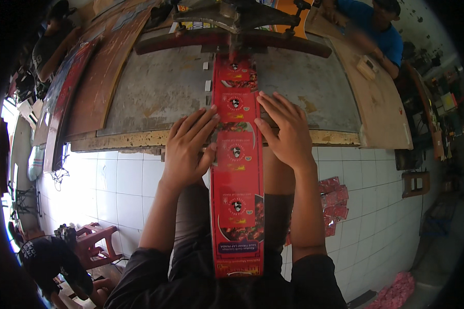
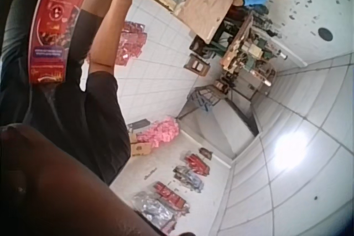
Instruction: The person performs silk-screen printing on a flat red cardboard object using a manual printing press. They position the object on the press, apply pressure with a wooden block to transfer ink, and then set the object aside.
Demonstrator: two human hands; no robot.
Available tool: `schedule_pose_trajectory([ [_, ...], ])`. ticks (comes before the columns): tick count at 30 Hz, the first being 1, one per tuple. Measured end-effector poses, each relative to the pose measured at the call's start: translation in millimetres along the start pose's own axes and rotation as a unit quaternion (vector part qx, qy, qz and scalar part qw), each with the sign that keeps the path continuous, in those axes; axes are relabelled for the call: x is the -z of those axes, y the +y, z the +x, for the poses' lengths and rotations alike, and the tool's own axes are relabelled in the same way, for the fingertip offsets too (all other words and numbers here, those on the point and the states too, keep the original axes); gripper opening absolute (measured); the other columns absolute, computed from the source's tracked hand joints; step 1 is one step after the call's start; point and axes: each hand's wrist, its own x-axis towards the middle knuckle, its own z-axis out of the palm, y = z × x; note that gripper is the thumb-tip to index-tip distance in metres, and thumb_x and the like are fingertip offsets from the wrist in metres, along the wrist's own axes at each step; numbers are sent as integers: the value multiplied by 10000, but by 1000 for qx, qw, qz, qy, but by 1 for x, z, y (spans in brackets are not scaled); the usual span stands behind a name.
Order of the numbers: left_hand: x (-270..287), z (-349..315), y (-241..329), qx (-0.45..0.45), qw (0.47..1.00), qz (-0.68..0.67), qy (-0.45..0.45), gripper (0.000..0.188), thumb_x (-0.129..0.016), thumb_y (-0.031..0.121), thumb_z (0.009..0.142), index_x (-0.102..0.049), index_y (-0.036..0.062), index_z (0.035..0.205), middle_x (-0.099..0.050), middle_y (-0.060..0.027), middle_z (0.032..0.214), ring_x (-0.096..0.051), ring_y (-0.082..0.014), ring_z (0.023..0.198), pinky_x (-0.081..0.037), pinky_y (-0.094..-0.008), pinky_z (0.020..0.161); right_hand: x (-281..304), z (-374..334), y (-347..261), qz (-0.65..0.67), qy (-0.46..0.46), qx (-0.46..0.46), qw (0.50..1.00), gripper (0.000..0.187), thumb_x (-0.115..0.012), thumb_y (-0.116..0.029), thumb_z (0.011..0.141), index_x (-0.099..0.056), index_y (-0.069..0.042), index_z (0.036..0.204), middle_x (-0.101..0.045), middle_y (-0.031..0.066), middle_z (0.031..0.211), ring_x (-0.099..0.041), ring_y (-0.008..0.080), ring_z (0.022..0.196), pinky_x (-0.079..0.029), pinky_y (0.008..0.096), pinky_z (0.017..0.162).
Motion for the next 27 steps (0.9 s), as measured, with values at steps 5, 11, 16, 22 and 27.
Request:
schedule_pose_trajectory([
  [5,-2,2,-1,4,1000,-11,3,606,-640,185,893,-645,26,1477,-598,-121,1619,-551,-346,1478,-405,-527,1208,-2,0,3,-13,-5,-6,1000,510,-660,-393,1094,-644,-145,1540,-622,20,1605,-521,281,1519,-372,480,1221],
  [11,-1,3,0,9,1000,-12,4,625,-626,167,872,-650,19,1479,-603,-118,1618,-554,-339,1473,-409,-516,1199,-2,0,2,-13,-10,-12,1000,505,-652,-391,1101,-641,-153,1547,-623,7,1606,-518,272,1518,-360,478,1224],
  [16,-2,4,0,13,1000,-11,2,623,-628,178,884,-644,27,1488,-605,-110,1616,-552,-334,1475,-410,-513,1199,-4,1,3,-20,-9,-13,1000,497,-646,-396,1106,-649,-158,1542,-627,3,1601,-518,264,1514,-352,476,1230],
  [22,-1,3,0,15,1000,-8,2,600,-627,190,911,-644,32,1490,-605,-110,1616,-552,-333,1475,-408,-515,1199,-2,2,1,-15,-14,-20,1000,498,-644,-405,1108,-650,-163,1544,-631,-4,1598,-512,254,1523,-352,474,1233],
  [27,-2,2,1,17,1000,-14,6,605,-633,185,901,-644,32,1486,-604,-111,1618,-550,-335,1477,-403,-518,1201,-3,0,2,-14,-14,-24,1000,498,-649,-403,1106,-653,-170,1545,-631,-10,1600,-509,249,1527,-353,471,1236],
])
